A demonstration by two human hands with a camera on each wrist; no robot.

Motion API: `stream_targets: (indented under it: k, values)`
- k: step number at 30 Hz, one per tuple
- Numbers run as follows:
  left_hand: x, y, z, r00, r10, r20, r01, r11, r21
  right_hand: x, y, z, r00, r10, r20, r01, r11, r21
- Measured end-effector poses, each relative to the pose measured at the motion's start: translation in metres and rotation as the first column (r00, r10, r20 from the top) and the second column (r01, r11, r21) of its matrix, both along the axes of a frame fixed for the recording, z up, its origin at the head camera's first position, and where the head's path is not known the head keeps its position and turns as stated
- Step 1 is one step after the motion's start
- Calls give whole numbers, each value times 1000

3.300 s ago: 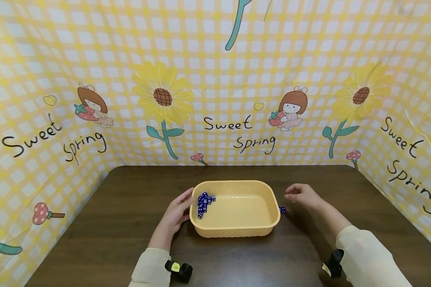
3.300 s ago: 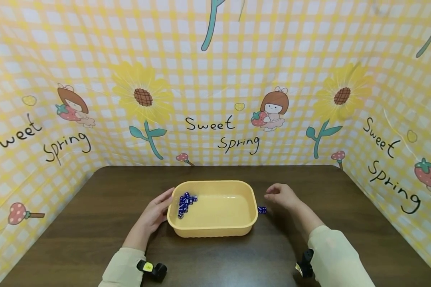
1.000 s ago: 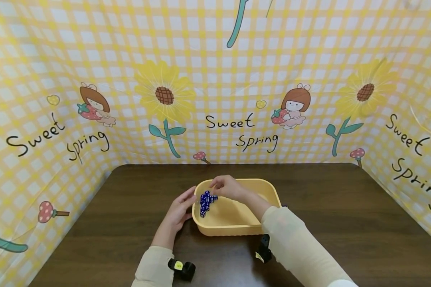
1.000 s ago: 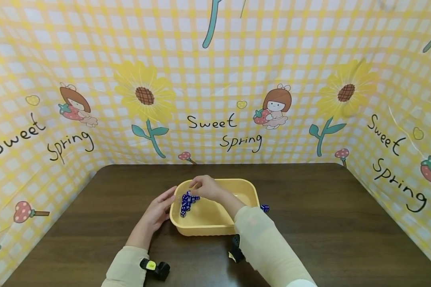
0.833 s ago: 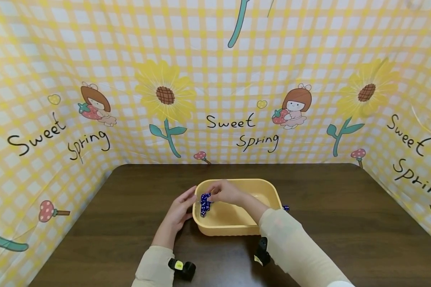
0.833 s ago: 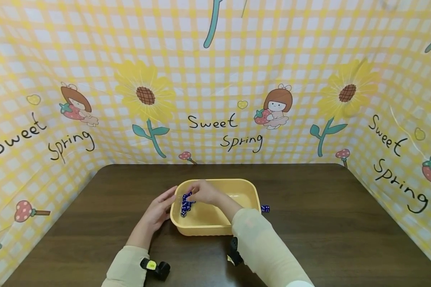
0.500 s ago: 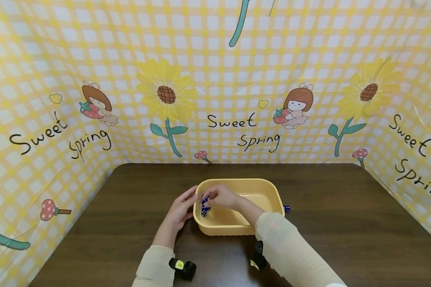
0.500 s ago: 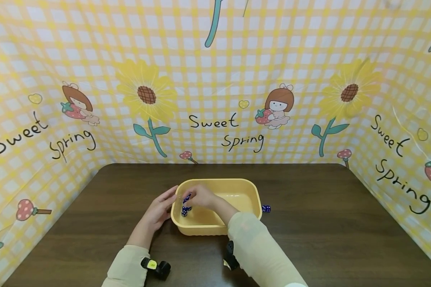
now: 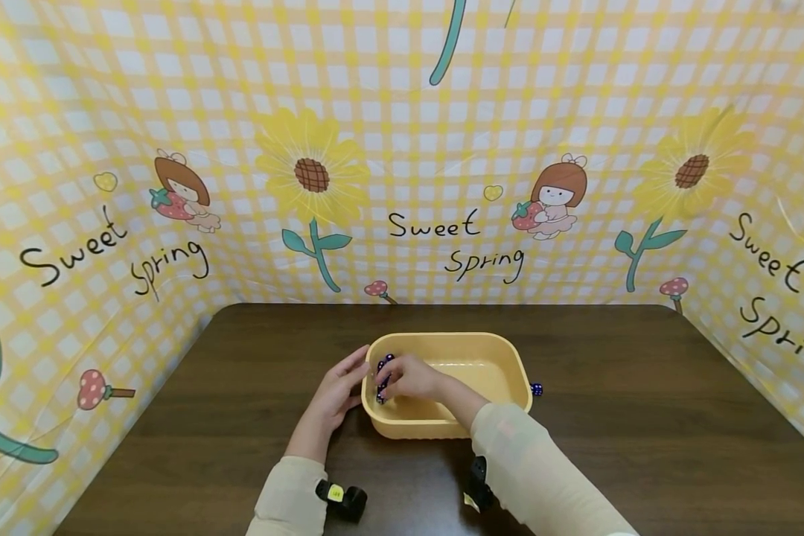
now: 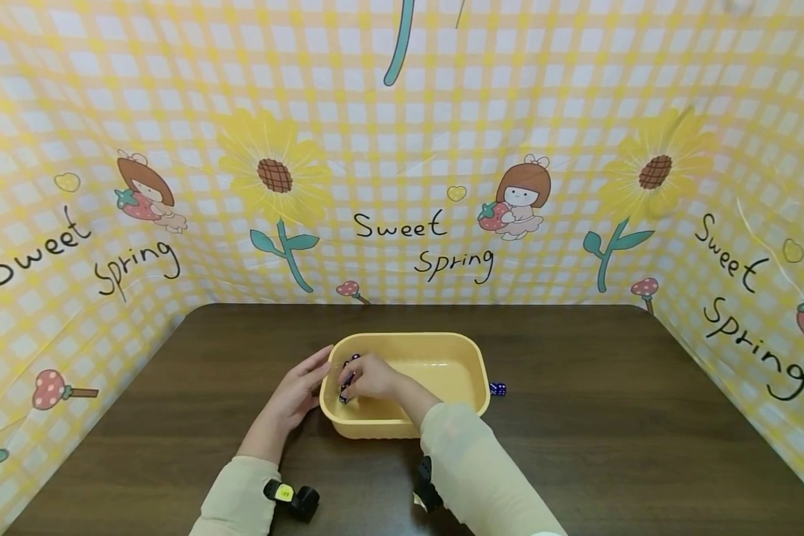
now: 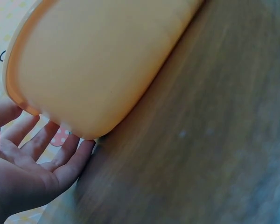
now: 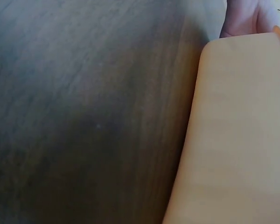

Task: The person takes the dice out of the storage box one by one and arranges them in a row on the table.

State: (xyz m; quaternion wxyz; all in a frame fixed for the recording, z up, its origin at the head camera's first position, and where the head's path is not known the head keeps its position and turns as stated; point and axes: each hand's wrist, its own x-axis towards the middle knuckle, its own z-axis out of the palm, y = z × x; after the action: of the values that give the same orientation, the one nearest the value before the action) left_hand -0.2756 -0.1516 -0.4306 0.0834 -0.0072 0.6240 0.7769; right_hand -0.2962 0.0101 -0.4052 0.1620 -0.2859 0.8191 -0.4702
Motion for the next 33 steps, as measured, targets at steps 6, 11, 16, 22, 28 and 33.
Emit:
stream_targets:
  k: [6,11,16,22,28,33]
  values:
    - [0,0,1,1000,-4,-1,4,1000,0,1,1,-3,999,18,-34,-17,999,47]
    - [0,1,1,1000,6,3,-6,1000,-7,1,1,-4,999,20,-31,-18,998,64]
    - [0,1,1,1000,11,7,-11,1000,-8,1,1,-5,998,31,-58,-27,997,75]
    - [1,0,0,1000,5,-1,-5,1000,4,0,0,-9,995,48,-91,-40,996,84]
    - [1,0,1,1000,4,-6,-4,1000,12,1,-1,-9,992,38,-121,-24,992,121]
    - [0,0,1,1000,12,-8,-12,1000,9,1,-2,-8,988,32,-148,-7,987,163]
